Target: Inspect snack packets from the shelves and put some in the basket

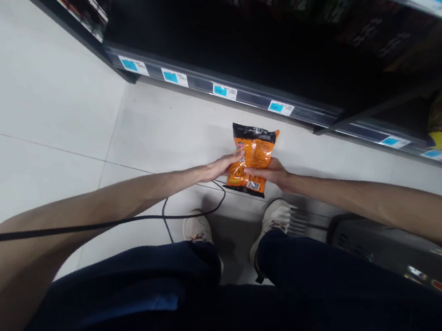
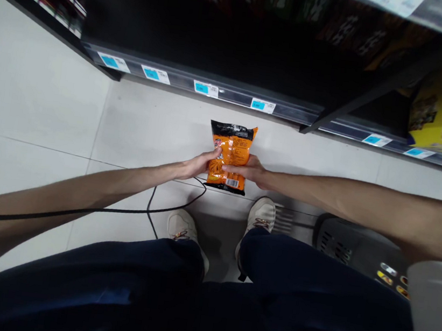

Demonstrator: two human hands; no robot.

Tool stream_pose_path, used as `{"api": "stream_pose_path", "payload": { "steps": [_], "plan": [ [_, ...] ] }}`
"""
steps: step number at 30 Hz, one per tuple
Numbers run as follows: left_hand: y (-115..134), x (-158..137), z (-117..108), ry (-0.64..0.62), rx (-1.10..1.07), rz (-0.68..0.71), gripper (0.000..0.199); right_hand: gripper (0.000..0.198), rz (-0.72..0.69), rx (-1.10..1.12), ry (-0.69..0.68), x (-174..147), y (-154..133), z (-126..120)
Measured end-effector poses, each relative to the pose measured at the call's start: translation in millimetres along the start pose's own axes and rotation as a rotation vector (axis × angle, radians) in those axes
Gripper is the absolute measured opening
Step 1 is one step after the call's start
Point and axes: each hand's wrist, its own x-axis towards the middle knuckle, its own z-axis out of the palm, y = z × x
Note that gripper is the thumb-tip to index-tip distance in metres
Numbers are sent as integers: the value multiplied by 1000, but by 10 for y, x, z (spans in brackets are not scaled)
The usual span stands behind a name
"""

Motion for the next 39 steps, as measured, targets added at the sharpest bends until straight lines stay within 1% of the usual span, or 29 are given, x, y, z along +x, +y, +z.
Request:
{"api": "stream_pose_path", "payload": {
  "steps": [6,10,12,16,19,23,29,35,39],
  "plan": [
    [-26,26,-22,-8,-1,0,71,49,-4,0,20,15,43,1],
    [-32,24,-27,-16,17,4,71,51,7,35,-14,35,91,-41],
    [-31,14,-28,-6,30,-2,70,51,37,63,-66,52,120,-88],
    [-33,-5,-36,15,25,-27,70,54,148,134,-228,84,156,-188],
    [-34,-5,-44,24,3,-37,69,57,198,185,-285,88,133,-214],
    [-27,12,-52,-1,-21,-16,66,55,219,209,-274,72,67,-206],
    [-2,25,-42,33,-43,-2,66,48,215,246,-310,87,62,-232],
    [-15,25,-44,52,-43,-6,68,49,210,237,-329,70,35,-234],
    [-15,24,-43,59,-50,-12,67,56,184,211,-354,90,97,-262]
  ]
}}
